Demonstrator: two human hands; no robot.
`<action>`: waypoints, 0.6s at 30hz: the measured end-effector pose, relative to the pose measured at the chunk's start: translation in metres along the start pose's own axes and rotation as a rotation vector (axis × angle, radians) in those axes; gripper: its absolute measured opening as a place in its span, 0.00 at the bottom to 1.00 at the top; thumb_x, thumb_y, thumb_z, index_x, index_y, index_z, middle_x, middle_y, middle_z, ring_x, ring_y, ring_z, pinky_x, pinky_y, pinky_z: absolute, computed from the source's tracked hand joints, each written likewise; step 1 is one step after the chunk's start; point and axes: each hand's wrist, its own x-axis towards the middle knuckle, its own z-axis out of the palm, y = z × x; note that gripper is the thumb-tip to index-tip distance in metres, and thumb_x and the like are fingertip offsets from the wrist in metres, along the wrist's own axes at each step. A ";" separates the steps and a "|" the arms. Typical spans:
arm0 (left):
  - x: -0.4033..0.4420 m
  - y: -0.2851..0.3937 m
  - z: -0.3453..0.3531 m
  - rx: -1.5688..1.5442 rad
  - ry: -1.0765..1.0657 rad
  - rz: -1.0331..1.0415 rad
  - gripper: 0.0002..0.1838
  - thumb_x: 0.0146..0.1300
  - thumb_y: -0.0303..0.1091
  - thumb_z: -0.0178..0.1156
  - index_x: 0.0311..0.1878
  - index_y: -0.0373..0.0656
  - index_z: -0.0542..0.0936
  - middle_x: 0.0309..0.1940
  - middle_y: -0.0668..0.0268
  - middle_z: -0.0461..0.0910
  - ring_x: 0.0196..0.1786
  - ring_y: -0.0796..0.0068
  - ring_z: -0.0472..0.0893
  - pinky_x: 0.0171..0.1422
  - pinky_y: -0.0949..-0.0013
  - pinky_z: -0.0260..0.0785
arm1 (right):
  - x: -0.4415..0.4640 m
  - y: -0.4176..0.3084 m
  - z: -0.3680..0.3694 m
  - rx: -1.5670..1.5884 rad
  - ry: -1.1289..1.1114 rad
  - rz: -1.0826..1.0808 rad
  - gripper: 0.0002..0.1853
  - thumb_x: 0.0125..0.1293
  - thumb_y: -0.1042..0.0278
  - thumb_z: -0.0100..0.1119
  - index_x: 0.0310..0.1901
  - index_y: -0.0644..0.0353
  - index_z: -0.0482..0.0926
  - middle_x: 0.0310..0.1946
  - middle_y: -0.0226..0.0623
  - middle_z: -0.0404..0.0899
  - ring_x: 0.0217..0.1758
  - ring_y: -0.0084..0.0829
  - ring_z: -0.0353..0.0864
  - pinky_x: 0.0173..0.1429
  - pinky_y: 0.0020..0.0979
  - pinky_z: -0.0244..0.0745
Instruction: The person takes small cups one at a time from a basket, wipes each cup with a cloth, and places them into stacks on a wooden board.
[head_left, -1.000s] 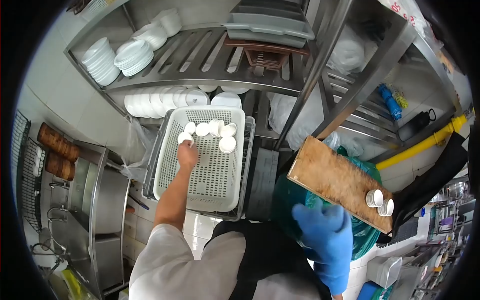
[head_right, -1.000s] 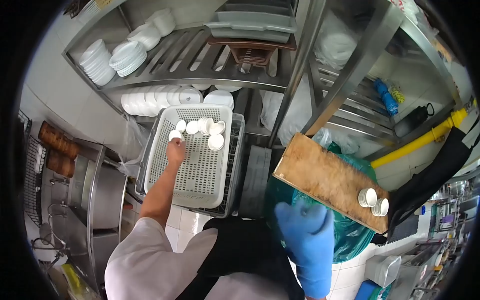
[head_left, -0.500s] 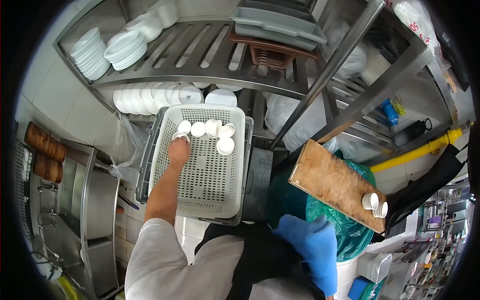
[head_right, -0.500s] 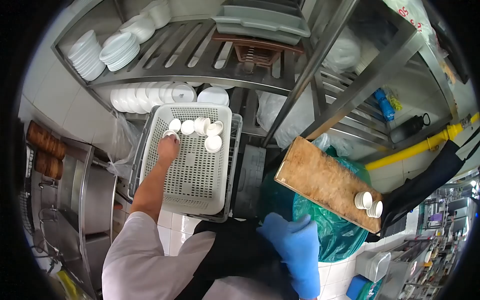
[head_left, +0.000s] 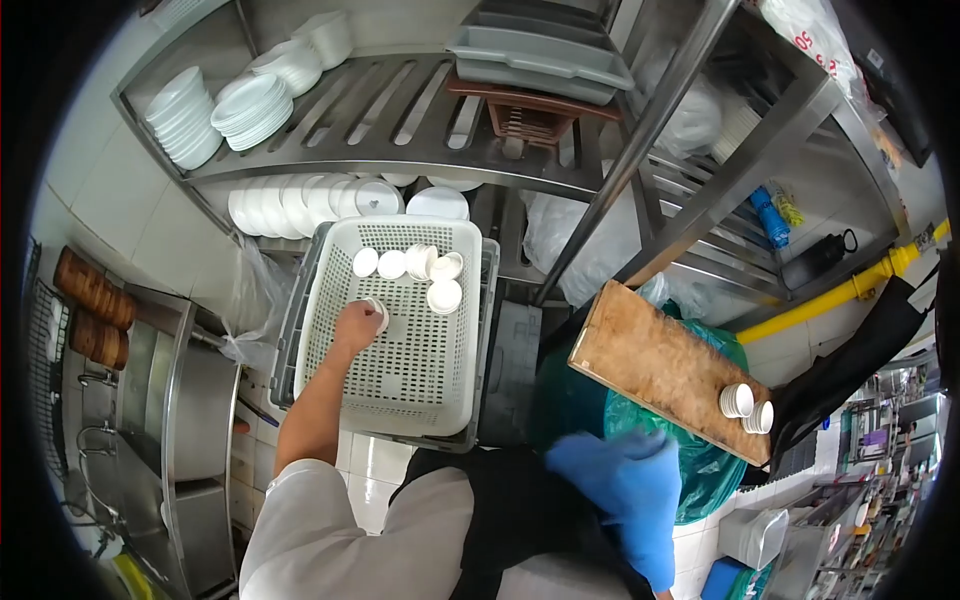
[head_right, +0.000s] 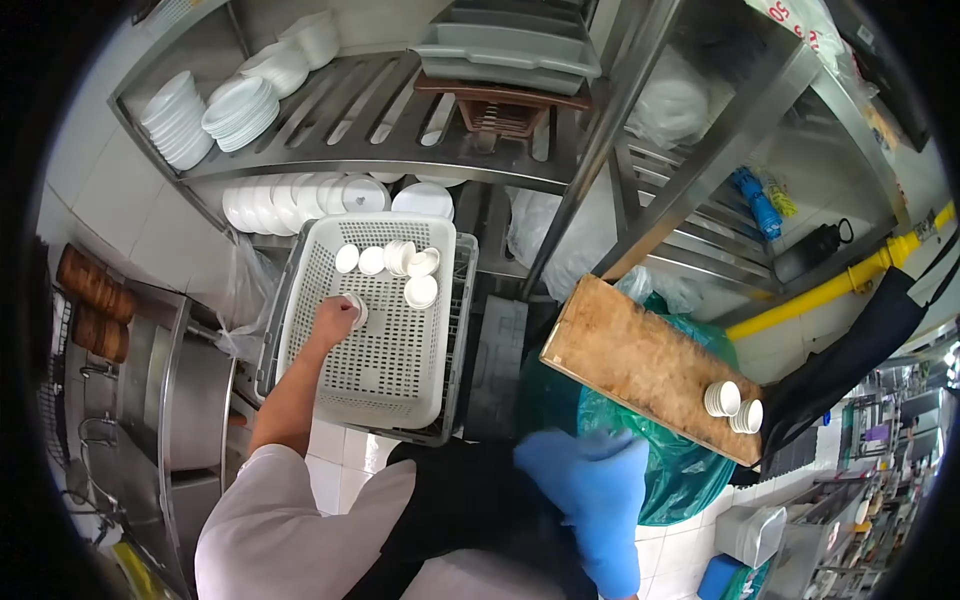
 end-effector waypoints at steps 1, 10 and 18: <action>0.000 -0.001 0.003 -0.029 0.071 -0.002 0.11 0.55 0.35 0.61 0.33 0.38 0.85 0.29 0.52 0.85 0.33 0.54 0.84 0.42 0.55 0.75 | -0.001 0.001 -0.008 0.044 0.038 -0.013 0.13 0.53 0.67 0.68 0.39 0.64 0.81 0.33 0.36 0.83 0.31 0.35 0.82 0.31 0.31 0.73; -0.050 0.084 -0.039 -1.495 -0.163 -0.320 0.07 0.70 0.32 0.54 0.45 0.40 0.75 0.37 0.62 0.82 0.38 0.72 0.83 0.45 0.69 0.79 | 0.000 0.000 -0.017 -0.138 -0.168 -0.033 0.14 0.50 0.67 0.68 0.38 0.62 0.81 0.34 0.36 0.80 0.33 0.37 0.80 0.31 0.33 0.71; -0.062 0.098 0.000 -0.766 0.013 -0.114 0.09 0.69 0.33 0.58 0.36 0.36 0.79 0.26 0.65 0.80 0.25 0.79 0.77 0.35 0.72 0.76 | -0.008 0.007 -0.049 0.003 0.029 -0.078 0.14 0.48 0.67 0.68 0.37 0.61 0.80 0.35 0.37 0.77 0.35 0.38 0.79 0.31 0.34 0.70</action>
